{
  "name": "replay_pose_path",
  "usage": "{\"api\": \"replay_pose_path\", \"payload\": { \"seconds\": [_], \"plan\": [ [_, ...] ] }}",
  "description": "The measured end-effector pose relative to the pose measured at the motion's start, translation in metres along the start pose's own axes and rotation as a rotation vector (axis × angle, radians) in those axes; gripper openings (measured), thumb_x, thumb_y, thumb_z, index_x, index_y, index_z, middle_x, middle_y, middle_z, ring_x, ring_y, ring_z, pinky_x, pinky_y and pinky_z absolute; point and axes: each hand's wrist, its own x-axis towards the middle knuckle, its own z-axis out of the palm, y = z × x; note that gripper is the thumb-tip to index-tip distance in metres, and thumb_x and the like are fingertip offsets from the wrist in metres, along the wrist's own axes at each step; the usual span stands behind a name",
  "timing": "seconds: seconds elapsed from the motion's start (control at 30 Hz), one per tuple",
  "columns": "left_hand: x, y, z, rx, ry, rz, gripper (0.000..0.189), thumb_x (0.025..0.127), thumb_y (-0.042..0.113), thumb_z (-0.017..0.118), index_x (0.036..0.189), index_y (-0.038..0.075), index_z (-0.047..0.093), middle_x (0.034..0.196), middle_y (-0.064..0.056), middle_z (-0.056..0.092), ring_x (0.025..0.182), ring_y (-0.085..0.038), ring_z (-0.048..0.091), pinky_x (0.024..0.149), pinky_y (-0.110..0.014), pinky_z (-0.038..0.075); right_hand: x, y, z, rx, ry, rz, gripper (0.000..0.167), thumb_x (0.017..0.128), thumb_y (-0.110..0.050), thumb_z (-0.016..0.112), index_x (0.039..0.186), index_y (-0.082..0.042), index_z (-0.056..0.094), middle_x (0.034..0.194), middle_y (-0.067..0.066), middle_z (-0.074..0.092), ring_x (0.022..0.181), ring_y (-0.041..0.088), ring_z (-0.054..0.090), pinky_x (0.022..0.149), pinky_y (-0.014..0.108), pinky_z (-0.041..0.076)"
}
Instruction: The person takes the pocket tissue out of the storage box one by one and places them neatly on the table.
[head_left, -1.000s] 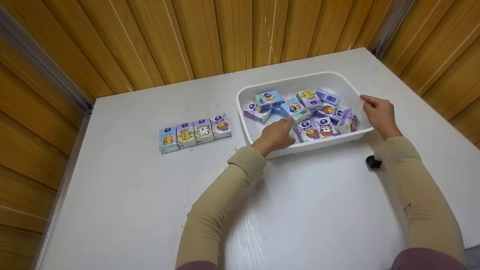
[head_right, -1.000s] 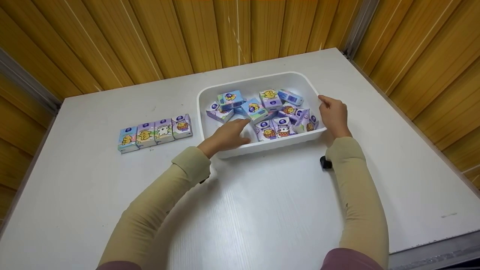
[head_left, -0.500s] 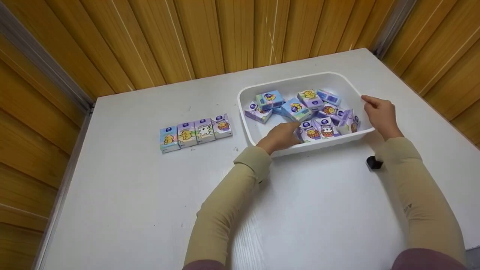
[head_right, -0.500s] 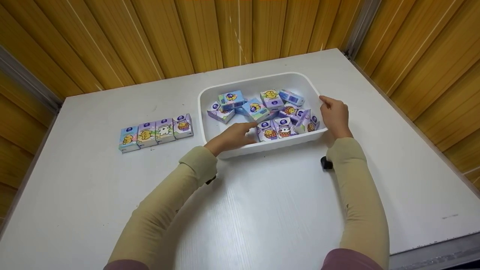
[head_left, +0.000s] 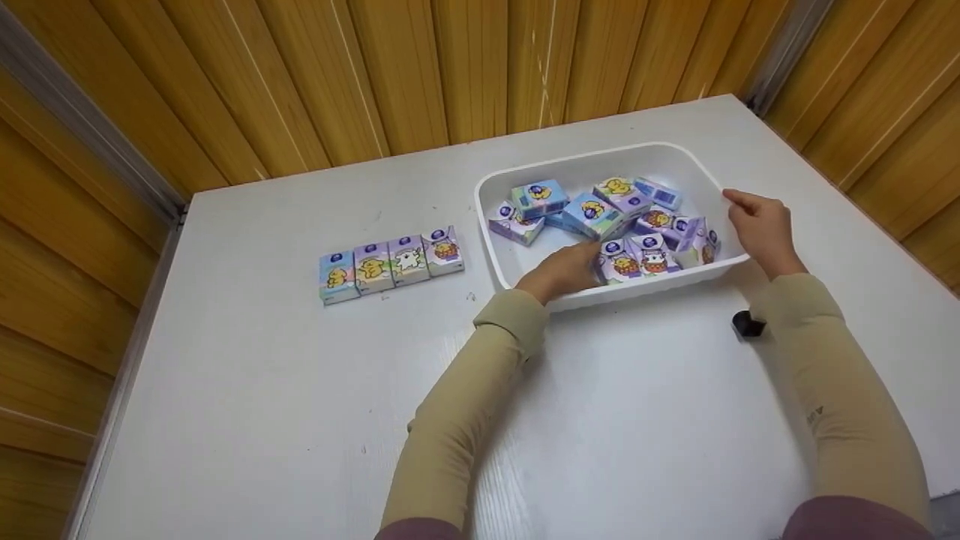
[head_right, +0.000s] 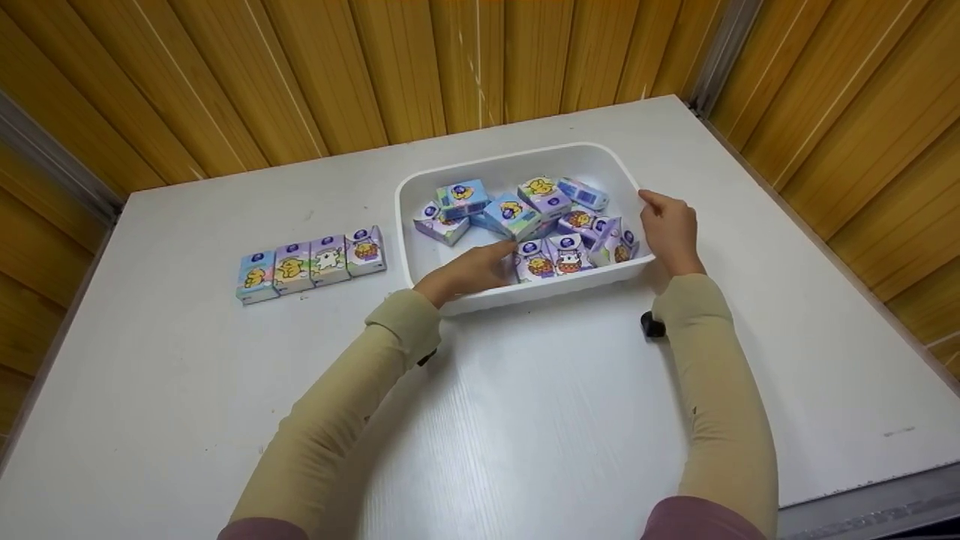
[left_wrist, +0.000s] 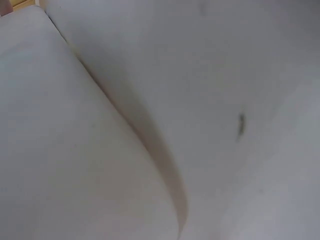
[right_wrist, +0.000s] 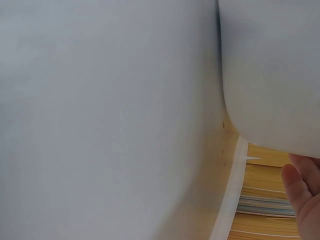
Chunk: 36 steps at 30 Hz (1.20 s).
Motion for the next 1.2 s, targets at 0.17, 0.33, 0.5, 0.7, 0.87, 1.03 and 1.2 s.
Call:
{"api": "replay_pose_path", "payload": {
  "seconds": [0.17, 0.33, 0.5, 0.7, 0.87, 1.03, 1.2],
  "plan": [
    [0.0024, -0.0018, 0.0014, 0.019, 0.024, 0.035, 0.053, 0.079, 0.029, 0.064, 0.125, 0.011, 0.046, 0.125, -0.001, 0.051, 0.114, -0.013, 0.046, 0.099, -0.024, 0.034, 0.0002, 0.0011, 0.0008, -0.010, 0.034, -0.036, 0.042, 0.094, -0.027, 0.033, 0.131, -0.010, 0.040, 0.137, 0.012, 0.038, 0.127, 0.027, 0.034, 0.103, 0.040, 0.032],
    [0.0008, -0.0020, 0.0019, -0.009, 0.034, 0.011, 0.063, 0.078, 0.034, 0.065, 0.132, 0.013, 0.039, 0.130, -0.002, 0.046, 0.120, -0.013, 0.041, 0.103, -0.024, 0.031, 0.0004, 0.0028, 0.0011, -0.008, 0.042, -0.042, 0.042, 0.093, -0.028, 0.034, 0.131, -0.009, 0.041, 0.136, 0.014, 0.038, 0.127, 0.027, 0.035, 0.102, 0.039, 0.033],
    [-0.0010, -0.0018, 0.0019, -0.033, 0.044, -0.044, 0.067, 0.077, 0.040, 0.064, 0.134, 0.017, 0.038, 0.127, 0.001, 0.045, 0.117, -0.011, 0.040, 0.102, -0.023, 0.030, 0.0006, 0.0031, 0.0004, 0.002, 0.034, -0.034, 0.043, 0.093, -0.028, 0.034, 0.131, -0.010, 0.040, 0.137, 0.013, 0.037, 0.128, 0.027, 0.034, 0.103, 0.040, 0.031],
    [-0.0038, -0.0024, 0.0017, -0.077, 0.075, -0.105, 0.053, 0.076, 0.044, 0.063, 0.116, 0.011, 0.054, 0.106, 0.003, 0.051, 0.096, -0.009, 0.045, 0.088, -0.023, 0.039, 0.0015, 0.0034, 0.0005, -0.001, 0.037, -0.046, 0.042, 0.093, -0.028, 0.034, 0.131, -0.010, 0.041, 0.137, 0.013, 0.038, 0.127, 0.026, 0.034, 0.103, 0.039, 0.032],
    [-0.0048, -0.0022, 0.0016, -0.132, 0.063, -0.143, 0.057, 0.077, 0.046, 0.061, 0.120, 0.011, 0.050, 0.110, 0.002, 0.052, 0.098, -0.010, 0.047, 0.089, -0.025, 0.040, 0.0021, 0.0044, 0.0007, -0.015, 0.045, -0.048, 0.042, 0.093, -0.028, 0.034, 0.130, -0.010, 0.042, 0.136, 0.013, 0.039, 0.126, 0.026, 0.037, 0.101, 0.038, 0.035],
    [-0.0057, -0.0017, 0.0015, -0.225, 0.055, -0.157, 0.052, 0.081, 0.042, 0.058, 0.121, 0.012, 0.044, 0.115, 0.000, 0.053, 0.103, -0.012, 0.049, 0.092, -0.027, 0.040, 0.0018, 0.0037, 0.0006, 0.000, 0.039, -0.046, 0.042, 0.093, -0.029, 0.034, 0.131, -0.010, 0.041, 0.136, 0.012, 0.038, 0.127, 0.026, 0.035, 0.102, 0.039, 0.033],
    [-0.0054, -0.0017, 0.0011, -0.290, 0.065, -0.171, 0.032, 0.088, 0.034, 0.050, 0.111, 0.013, 0.046, 0.110, -0.001, 0.054, 0.095, -0.011, 0.049, 0.087, -0.026, 0.041, 0.0009, 0.0025, 0.0008, -0.015, 0.053, -0.057, 0.041, 0.093, -0.026, 0.034, 0.129, -0.008, 0.043, 0.135, 0.014, 0.040, 0.126, 0.027, 0.036, 0.101, 0.039, 0.034]
  ]
}}
